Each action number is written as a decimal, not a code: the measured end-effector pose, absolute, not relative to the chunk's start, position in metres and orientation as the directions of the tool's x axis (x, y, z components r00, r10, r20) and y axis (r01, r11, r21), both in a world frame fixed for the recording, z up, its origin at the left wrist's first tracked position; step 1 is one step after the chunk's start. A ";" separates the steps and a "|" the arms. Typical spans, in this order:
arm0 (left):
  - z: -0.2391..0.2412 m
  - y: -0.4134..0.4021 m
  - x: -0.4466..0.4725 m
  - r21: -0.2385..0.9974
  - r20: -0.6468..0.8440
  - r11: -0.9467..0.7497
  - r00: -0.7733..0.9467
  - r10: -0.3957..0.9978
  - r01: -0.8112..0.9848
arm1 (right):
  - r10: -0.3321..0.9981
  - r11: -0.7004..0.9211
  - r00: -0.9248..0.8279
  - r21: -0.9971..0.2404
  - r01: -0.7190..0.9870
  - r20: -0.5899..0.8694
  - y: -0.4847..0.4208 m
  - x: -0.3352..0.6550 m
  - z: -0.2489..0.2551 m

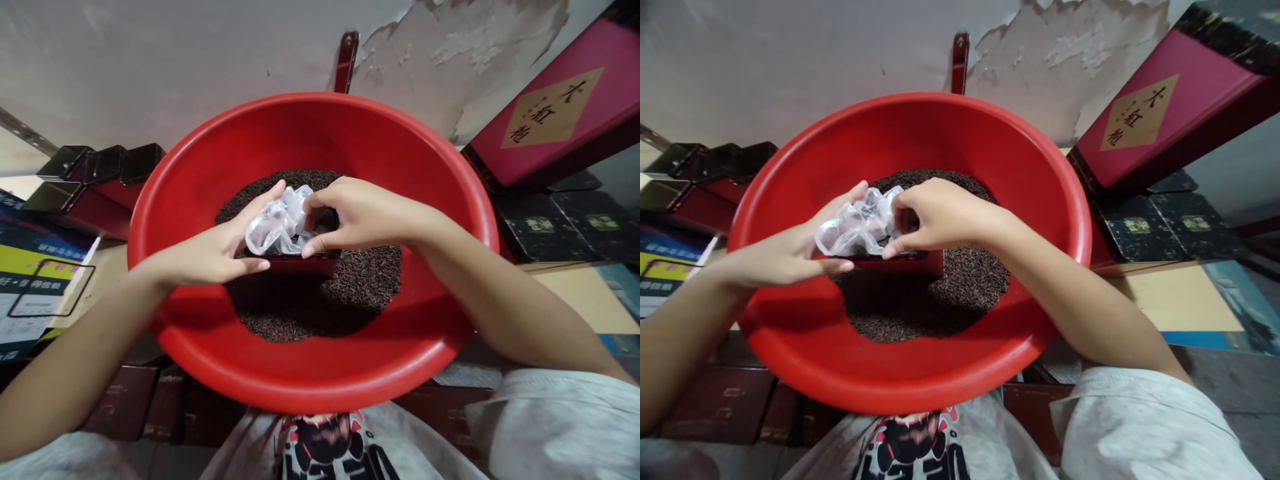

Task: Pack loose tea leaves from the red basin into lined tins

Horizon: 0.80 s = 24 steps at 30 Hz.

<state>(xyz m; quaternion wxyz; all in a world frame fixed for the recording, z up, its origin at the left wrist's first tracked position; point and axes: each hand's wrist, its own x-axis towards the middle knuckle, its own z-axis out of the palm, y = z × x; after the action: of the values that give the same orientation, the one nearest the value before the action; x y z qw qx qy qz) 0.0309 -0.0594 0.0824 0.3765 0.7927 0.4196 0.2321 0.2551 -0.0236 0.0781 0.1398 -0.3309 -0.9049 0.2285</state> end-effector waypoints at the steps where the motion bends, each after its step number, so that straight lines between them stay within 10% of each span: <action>1: 0.084 -0.057 0.029 0.801 0.021 -0.347 0.555 0.831 0.488 | 0.680 0.670 -0.725 -0.493 0.555 0.107 -0.025 0.253 0.077; 11: 0.065 -0.051 0.058 0.563 0.250 -0.447 0.372 0.894 0.695 | 0.687 0.720 -0.722 -0.219 0.659 0.085 -0.033 0.246 0.076; 24: 0.024 -0.055 0.076 0.805 0.534 -0.347 -0.333 0.777 0.481 | 0.783 0.539 -0.564 -0.739 0.404 0.263 -0.027 0.245 0.064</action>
<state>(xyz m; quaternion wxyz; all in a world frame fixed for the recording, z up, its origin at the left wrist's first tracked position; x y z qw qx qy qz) 0.0764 -0.0552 0.0241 0.1243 0.5639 0.5577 0.5963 0.2447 -0.0275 0.0638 0.2979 -0.3597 -0.8251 0.3180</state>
